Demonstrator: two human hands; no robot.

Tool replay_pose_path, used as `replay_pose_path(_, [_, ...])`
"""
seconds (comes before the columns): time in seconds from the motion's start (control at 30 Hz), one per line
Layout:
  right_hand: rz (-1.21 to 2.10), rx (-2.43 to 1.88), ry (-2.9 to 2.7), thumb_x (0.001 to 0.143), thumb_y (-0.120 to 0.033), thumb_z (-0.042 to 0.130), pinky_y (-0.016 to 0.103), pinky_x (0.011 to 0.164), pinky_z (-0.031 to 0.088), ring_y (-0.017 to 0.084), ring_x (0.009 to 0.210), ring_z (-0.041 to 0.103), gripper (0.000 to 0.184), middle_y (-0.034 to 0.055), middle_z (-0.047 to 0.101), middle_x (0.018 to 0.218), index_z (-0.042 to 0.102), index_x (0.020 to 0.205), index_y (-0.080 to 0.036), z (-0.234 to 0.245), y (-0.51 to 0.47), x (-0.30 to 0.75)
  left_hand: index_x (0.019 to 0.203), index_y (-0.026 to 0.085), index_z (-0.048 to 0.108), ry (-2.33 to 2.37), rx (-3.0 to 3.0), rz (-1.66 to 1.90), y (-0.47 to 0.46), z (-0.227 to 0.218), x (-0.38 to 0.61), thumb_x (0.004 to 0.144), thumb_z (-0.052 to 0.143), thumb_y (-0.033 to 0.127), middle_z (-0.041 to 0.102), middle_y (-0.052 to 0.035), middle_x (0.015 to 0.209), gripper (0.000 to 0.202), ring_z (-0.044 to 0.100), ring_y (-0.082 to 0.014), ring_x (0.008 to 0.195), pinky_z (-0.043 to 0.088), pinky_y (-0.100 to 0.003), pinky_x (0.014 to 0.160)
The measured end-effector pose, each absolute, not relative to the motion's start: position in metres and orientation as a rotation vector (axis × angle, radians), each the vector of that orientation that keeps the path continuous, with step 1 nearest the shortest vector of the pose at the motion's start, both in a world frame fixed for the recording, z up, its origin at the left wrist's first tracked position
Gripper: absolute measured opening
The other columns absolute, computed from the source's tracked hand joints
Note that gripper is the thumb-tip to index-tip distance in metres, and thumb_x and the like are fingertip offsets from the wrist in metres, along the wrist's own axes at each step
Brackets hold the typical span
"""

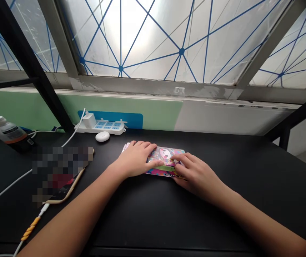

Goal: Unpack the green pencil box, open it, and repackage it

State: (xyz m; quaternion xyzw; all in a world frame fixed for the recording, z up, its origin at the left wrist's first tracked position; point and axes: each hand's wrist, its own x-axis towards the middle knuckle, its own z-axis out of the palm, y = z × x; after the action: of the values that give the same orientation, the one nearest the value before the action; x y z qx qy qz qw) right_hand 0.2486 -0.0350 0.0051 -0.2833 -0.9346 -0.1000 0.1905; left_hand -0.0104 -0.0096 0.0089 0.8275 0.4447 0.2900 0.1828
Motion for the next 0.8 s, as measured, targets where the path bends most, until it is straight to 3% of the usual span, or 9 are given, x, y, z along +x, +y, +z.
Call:
replay_pose_path(0.17, [0.163, -0.997, -2.447, 0.092, -0.042, 0.064, 0.039, 0.081, 0.055, 0.024, 0.097, 0.064, 0.019, 0.0082, 0.066, 0.108, 0.056, 0.093, -0.025, 0.012, -0.023, 0.268, 0.135, 0.028, 0.056, 1.363, 2.513, 0.587, -0.010, 0.004, -0.009, 0.080, 0.062, 0.071, 0.060, -0.0152, 0.133, 0.070, 0.052, -0.0400, 0.120, 0.031, -0.055, 0.104])
replay_pose_path(0.23, [0.187, -1.046, -2.383, 0.090, -0.048, 0.065, 0.044, 0.089, 0.054, 0.028, 0.110, 0.062, 0.029, 0.0109, 0.063, 0.120, 0.056, 0.107, -0.026, 0.011, -0.016, 0.273, 0.138, 0.026, 0.053, 1.372, 2.569, 0.555, -0.013, 0.009, -0.007, 0.080, 0.062, 0.072, 0.060, -0.0157, 0.130, 0.075, 0.053, -0.0387, 0.117, 0.036, -0.053, 0.100])
replay_pose_path(0.33, [0.187, -1.132, -2.366, 0.085, -0.056, 0.067, 0.055, 0.105, 0.044, 0.034, 0.133, 0.049, 0.059, 0.0158, 0.050, 0.145, 0.047, 0.132, -0.026, 0.008, -0.007, 0.276, 0.138, 0.025, 0.052, 1.349, 2.696, 0.625, -0.019, 0.015, -0.001, 0.075, 0.069, 0.070, 0.059, -0.0152, 0.125, 0.079, 0.052, -0.0363, 0.113, 0.039, -0.050, 0.098])
replay_pose_path(0.43, [0.148, -1.206, -2.400, 0.083, -0.061, 0.067, 0.062, 0.113, 0.030, 0.036, 0.137, 0.045, 0.076, 0.0158, 0.048, 0.149, 0.038, 0.144, -0.025, 0.008, 0.001, 0.279, 0.140, 0.025, 0.050, 1.370, 2.826, 0.717, -0.023, 0.015, 0.008, 0.073, 0.076, 0.065, 0.057, -0.0158, 0.127, 0.082, 0.050, -0.0366, 0.116, 0.039, -0.051, 0.099])
replay_pose_path(0.5, [0.082, -1.194, -2.422, 0.081, -0.063, 0.068, 0.060, 0.113, 0.028, 0.036, 0.130, 0.051, 0.073, 0.0135, 0.056, 0.141, 0.044, 0.139, -0.026, 0.010, 0.003, 0.283, 0.142, 0.025, 0.048, 1.368, 2.890, 0.768, -0.024, 0.013, 0.014, 0.073, 0.074, 0.067, 0.056, -0.0163, 0.130, 0.084, 0.049, -0.0371, 0.118, 0.038, -0.051, 0.100])
replay_pose_path(0.67, [-0.238, -1.066, -2.340, 0.070, -0.068, 0.076, 0.051, 0.097, 0.042, 0.036, 0.113, 0.057, 0.073, 0.0163, 0.061, 0.122, 0.055, 0.124, -0.023, 0.017, -0.003, 0.289, 0.142, 0.022, 0.048, 1.401, 2.934, 0.953, -0.026, 0.018, 0.018, 0.089, 0.053, 0.069, 0.054, -0.0183, 0.139, 0.071, 0.045, -0.0382, 0.130, 0.033, -0.051, 0.106])
replay_pose_path(0.73, [-0.378, -0.995, -2.303, 0.073, -0.065, 0.075, 0.050, 0.093, 0.042, 0.035, 0.107, 0.059, 0.069, 0.0154, 0.062, 0.117, 0.054, 0.123, -0.022, 0.019, -0.010, 0.286, 0.141, 0.021, 0.048, 1.534, 2.924, 0.986, -0.030, 0.027, 0.017, 0.093, 0.054, 0.061, 0.053, -0.0181, 0.142, 0.063, 0.042, -0.0376, 0.135, 0.028, -0.053, 0.110])
replay_pose_path(0.8, [-0.481, -0.914, -2.293, 0.082, -0.054, 0.073, 0.047, 0.092, 0.042, 0.030, 0.098, 0.062, 0.057, 0.0124, 0.065, 0.109, 0.053, 0.125, -0.022, 0.020, -0.016, 0.280, 0.136, 0.019, 0.051, 1.640, 2.924, 0.887, -0.034, 0.035, 0.014, 0.092, 0.060, 0.055, 0.060, -0.0169, 0.133, 0.057, 0.051, -0.0355, 0.127, 0.029, -0.054, 0.110])
